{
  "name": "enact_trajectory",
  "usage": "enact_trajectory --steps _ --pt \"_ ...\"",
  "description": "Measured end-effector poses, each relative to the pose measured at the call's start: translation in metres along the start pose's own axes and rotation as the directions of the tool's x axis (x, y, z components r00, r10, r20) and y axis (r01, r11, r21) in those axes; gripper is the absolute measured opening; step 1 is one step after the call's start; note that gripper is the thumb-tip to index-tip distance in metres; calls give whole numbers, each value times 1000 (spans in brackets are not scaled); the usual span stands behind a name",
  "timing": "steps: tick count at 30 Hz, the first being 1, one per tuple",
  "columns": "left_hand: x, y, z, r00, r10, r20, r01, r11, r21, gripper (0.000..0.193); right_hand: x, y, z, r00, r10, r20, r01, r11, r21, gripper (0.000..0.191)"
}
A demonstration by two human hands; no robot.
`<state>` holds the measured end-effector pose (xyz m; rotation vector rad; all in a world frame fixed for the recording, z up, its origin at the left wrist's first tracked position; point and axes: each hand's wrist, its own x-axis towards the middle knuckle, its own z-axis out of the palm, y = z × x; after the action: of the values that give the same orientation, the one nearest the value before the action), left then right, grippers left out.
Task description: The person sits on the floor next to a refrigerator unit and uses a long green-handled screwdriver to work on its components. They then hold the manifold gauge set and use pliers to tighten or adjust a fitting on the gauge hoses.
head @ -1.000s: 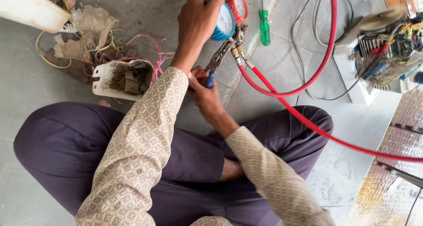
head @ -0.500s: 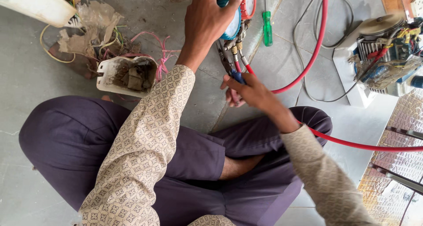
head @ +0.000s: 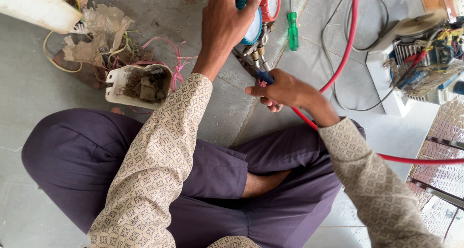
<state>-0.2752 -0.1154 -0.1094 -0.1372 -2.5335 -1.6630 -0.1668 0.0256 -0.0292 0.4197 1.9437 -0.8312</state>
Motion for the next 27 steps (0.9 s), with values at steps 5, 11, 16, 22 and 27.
enact_trajectory --steps 5,11,16,22,27 --pt "3 12 -11 976 -203 78 210 974 -89 60 12 26 45 960 -229 -162 272 906 326 36" --pt "2 21 -17 976 -210 59 214 973 -84 58 31 4 118 902 -250 -351 430 473 769 29" --pt "1 16 -15 877 -419 237 450 888 -96 52 36 -25 137 826 -359 -435 502 118 856 28" --pt "4 2 -7 968 -218 124 227 971 -68 49 32 -2 125 959 -109 -263 275 592 757 36" --pt "1 -5 3 991 -130 35 132 987 -96 49 24 35 77 957 -254 -139 287 772 567 46"
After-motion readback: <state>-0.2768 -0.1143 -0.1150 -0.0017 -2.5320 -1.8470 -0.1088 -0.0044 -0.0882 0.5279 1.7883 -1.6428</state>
